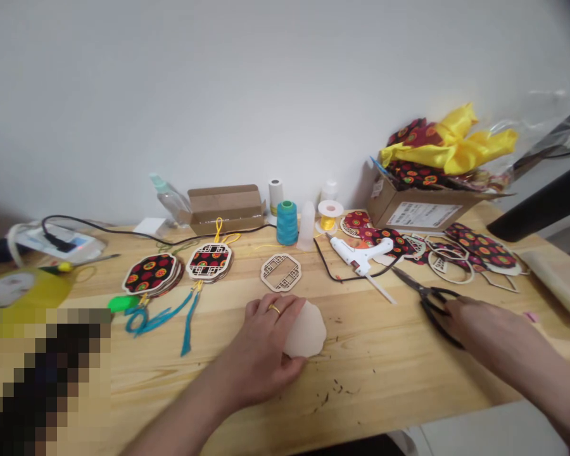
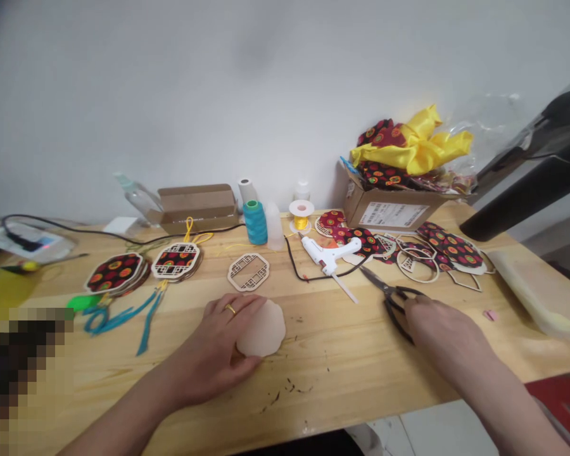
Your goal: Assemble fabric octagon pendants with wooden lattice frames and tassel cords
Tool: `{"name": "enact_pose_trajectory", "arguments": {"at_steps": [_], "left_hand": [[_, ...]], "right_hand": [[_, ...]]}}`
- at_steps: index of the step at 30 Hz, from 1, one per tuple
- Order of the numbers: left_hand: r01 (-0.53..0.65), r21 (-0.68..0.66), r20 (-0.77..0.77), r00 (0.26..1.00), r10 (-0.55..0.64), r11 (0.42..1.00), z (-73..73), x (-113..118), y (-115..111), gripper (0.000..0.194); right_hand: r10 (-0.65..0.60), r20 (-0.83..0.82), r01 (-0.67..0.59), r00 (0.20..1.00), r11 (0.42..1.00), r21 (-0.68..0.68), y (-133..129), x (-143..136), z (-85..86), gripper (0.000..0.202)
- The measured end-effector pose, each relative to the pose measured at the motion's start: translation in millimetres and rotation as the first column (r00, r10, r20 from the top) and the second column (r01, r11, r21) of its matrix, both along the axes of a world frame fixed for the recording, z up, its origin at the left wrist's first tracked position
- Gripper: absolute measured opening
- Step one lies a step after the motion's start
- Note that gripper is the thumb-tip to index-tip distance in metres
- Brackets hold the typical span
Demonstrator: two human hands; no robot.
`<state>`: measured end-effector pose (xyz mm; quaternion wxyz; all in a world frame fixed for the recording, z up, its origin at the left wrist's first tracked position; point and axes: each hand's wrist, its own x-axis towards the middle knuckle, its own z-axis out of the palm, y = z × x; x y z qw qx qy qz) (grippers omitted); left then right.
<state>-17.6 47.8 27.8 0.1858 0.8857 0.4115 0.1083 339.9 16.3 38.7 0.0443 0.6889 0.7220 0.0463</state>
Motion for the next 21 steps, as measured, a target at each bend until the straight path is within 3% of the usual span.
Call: {"name": "enact_pose_trajectory", "arguments": {"at_steps": [3, 6, 8, 10, 14, 21], "left_hand": [[0.031, 0.001, 0.025, 0.999, -0.031, 1.0, 2.2, -0.8, -0.6, 0.068], [0.013, 0.051, 0.075, 0.997, -0.017, 0.999, -0.2, -1.9, 1.1, 0.064], [-0.032, 0.125, 0.134, 0.991, 0.015, 0.992, -4.2, -2.9, 3.5, 0.052], [-0.076, 0.2, 0.21, 0.977, 0.033, 0.977, -8.4, -3.6, 6.2, 0.038], [-0.119, 0.269, 0.301, 0.953, 0.034, 0.956, -12.4, -2.7, 9.8, 0.023], [-0.126, 0.273, 0.334, 0.942, 0.029, 0.954, -10.6, 0.4, 7.9, 0.022]], "right_hand": [[-0.043, 0.116, 0.047, 0.992, 0.999, -0.029, 9.2, -7.8, 13.0, 0.02], [0.148, -0.028, -0.145, 0.989, 0.986, 0.079, 25.7, -44.3, 23.7, 0.019], [0.283, -0.075, -0.279, 0.956, 0.958, 0.058, 39.8, -75.7, 27.9, 0.019], [0.348, -0.014, -0.348, 0.937, 0.937, 0.004, 53.9, -103.1, 29.8, 0.02], [0.381, 0.07, -0.376, 0.922, 0.923, -0.074, 72.6, -129.8, 25.7, 0.02], [0.424, 0.113, -0.429, 0.899, 0.903, 0.025, 77.1, -130.1, 1.4, 0.016]]}}
